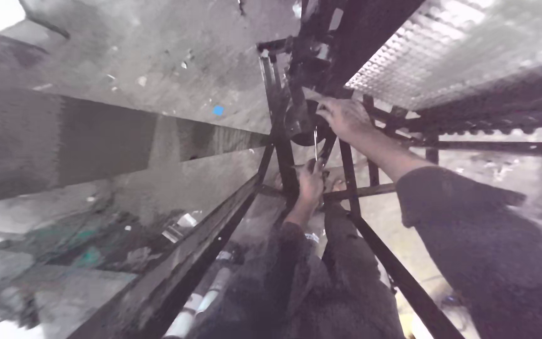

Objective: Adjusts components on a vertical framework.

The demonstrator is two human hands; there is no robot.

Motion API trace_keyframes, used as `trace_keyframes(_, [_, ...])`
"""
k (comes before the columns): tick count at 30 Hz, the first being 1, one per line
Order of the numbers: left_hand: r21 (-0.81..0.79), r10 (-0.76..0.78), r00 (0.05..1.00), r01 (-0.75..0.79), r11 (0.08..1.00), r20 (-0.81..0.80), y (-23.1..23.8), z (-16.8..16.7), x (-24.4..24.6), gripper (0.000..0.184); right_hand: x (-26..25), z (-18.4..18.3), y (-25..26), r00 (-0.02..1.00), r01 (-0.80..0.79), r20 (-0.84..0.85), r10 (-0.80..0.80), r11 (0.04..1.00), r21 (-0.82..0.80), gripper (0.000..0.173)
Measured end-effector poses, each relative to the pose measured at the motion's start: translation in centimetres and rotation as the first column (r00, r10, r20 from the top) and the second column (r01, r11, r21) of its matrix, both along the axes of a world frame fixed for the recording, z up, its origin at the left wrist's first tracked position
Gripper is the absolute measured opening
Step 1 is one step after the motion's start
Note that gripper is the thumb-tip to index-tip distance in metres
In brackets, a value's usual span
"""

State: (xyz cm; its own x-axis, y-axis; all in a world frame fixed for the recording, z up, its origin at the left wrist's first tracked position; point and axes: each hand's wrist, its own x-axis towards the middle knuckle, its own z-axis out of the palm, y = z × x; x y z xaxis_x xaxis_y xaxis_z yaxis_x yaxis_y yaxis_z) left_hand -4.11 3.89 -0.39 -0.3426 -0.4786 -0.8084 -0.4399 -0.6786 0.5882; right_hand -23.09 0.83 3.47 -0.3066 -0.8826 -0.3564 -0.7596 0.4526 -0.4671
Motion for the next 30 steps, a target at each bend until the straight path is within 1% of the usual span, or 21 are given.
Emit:
trace_keyframes(3, [-0.02,-0.027,1.0,0.027,0.999,-0.003,0.0,-0.6,0.2,0.032,-0.2,-0.2,-0.2,1.0,0.005,0.0,-0.005,1.0,-0.002,0.029])
trace_keyframes(6, [-0.024,-0.054,0.998,0.054,0.998,0.008,-0.2,-0.9,0.5,0.034,-0.3,-0.5,-0.1,1.0,-0.007,0.009,0.008,0.998,-0.06,0.028])
trace_keyframes(8, [-0.014,-0.071,0.997,0.071,0.997,0.025,-0.3,-0.9,0.4,0.035,-0.3,-0.5,-0.1,1.0,-0.007,0.019,0.008,0.998,-0.057,0.029])
trace_keyframes(10, [-0.004,-0.081,0.996,0.081,0.997,0.033,-0.6,-0.7,0.4,0.035,-0.2,-0.5,-0.2,0.998,0.025,0.051,-0.023,0.999,-0.044,0.03])
trace_keyframes(13, [0.03,-0.031,0.999,0.031,0.999,0.01,-0.5,-0.5,0.4,0.034,0.0,-0.6,-0.1,0.997,0.069,0.046,-0.066,0.995,-0.077,0.027])
trace_keyframes(17, [0.057,0.011,1.0,-0.01,0.998,-0.016,-0.4,-0.5,0.5,0.033,-0.2,0.3,0.3,0.994,0.084,0.08,-0.074,0.988,-0.129,0.027])
trace_keyframes(18, [0.057,0.004,1.0,-0.003,0.998,-0.018,-0.5,-0.4,0.4,0.033,-0.4,0.5,0.4,0.991,0.111,0.086,-0.099,0.983,-0.143,0.029])
trace_keyframes(20, [0.061,-0.006,1.0,0.007,0.998,-0.015,-0.3,-0.3,0.3,0.034,-0.5,1.7,1.0,0.967,0.243,0.117,-0.225,0.954,-0.177,0.032])
trace_keyframes(22, [0.051,-0.022,1.0,0.022,0.998,0.0,-0.6,-0.4,0.2,0.035,-0.3,2.7,1.6,0.894,0.444,0.183,-0.41,0.866,-0.23,0.031])
trace_keyframes(24, [0.048,-0.02,1.0,0.021,0.999,-0.011,-0.3,-0.5,0.5,0.035,0.4,4.0,3.1,0.786,0.605,0.286,-0.548,0.778,-0.171,0.028])
trace_keyframes(25, [0.042,-0.019,0.999,0.02,0.999,-0.031,-0.4,-0.7,0.4,0.035,0.6,4.2,4.0,0.735,0.657,0.325,-0.595,0.744,-0.122,0.026])
trace_keyframes(26, [0.038,-0.017,0.999,0.019,0.999,-0.052,-0.5,-0.8,0.5,0.034,0.9,4.3,5.1,0.695,0.679,0.362,-0.621,0.733,-0.044,0.024])
trace_keyframes(28, [0.043,-0.034,0.998,0.036,0.998,-0.056,-0.7,-0.4,0.6,0.035,1.9,4.4,7.9,0.693,0.609,0.383,-0.611,0.78,0.143,0.027])
trace_keyframes(30, [0.044,-0.045,0.998,0.048,0.998,-0.053,-0.9,-0.2,0.4,0.035,2.2,3.5,9.2,0.721,0.513,0.381,-0.579,0.815,0.27,0.029])
